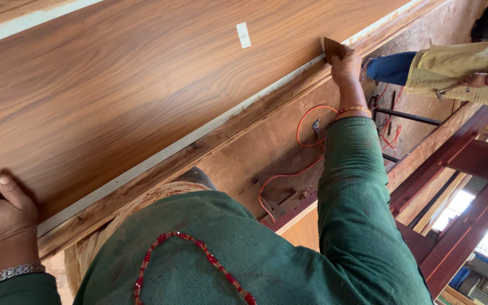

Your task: The person sands the edges and corners of a wooden panel using a sanding block. The person holds the panel with one hand and sands with the other, moving along the perimeter and into the corners.

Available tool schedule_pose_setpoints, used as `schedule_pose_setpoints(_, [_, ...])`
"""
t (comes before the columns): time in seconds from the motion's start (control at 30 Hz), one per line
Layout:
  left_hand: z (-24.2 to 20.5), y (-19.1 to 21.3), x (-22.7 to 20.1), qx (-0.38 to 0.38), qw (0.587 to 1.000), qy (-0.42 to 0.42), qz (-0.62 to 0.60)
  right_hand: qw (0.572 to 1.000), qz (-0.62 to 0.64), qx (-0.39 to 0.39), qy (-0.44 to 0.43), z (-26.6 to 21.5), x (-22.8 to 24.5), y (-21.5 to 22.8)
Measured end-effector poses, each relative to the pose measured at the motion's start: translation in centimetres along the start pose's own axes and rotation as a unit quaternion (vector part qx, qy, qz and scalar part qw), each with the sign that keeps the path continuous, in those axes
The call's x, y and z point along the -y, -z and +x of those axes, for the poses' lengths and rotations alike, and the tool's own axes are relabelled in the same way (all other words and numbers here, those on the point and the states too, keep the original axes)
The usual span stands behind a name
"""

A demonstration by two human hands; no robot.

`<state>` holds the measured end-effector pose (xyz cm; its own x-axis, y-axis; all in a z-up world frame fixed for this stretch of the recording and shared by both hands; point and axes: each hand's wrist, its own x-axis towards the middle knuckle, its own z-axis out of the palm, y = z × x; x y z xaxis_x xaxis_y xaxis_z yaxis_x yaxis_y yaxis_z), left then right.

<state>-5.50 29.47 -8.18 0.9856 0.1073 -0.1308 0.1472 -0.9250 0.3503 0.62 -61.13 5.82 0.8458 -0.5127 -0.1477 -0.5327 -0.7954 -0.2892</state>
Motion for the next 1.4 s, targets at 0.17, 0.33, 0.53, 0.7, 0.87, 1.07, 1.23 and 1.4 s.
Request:
schedule_pose_setpoints(0.17, [0.8,1.9,-2.1,-0.009,0.998,-0.026,-0.056,0.997,-0.062,-0.004,-0.034,-2.2,2.8,-1.3])
schedule_pose_setpoints(0.33, [1.8,3.8,-3.7,-0.004,0.999,-0.021,-0.046,0.995,0.091,0.017,-0.043,-4.8,4.8,-4.2])
schedule_pose_setpoints(0.53, [2.5,4.8,-4.4,-0.003,0.993,-0.041,-0.108,0.991,0.126,0.036,-0.031,-9.1,8.4,-7.5])
schedule_pose_setpoints(0.7, [3.5,5.6,-5.1,0.002,0.989,-0.048,-0.139,0.994,0.103,0.025,-0.026,-13.0,13.4,-10.4])
schedule_pose_setpoints(0.87, [3.4,6.7,-5.1,0.002,0.977,-0.072,-0.201,0.999,0.008,0.034,-0.001,-18.4,20.1,-11.3])
schedule_pose_setpoints(1.07, [3.1,7.5,-4.8,-0.002,0.963,-0.119,-0.243,0.997,-0.001,0.072,0.040,-25.3,29.2,-12.4])
schedule_pose_setpoints(1.23, [3.0,7.6,-4.4,0.000,0.963,-0.122,-0.238,0.983,0.134,0.120,0.039,-31.2,33.7,-16.6])
schedule_pose_setpoints(1.4, [2.9,6.8,-4.5,-0.010,0.964,-0.126,-0.233,0.911,0.369,0.182,0.020,-28.6,32.7,-15.4])
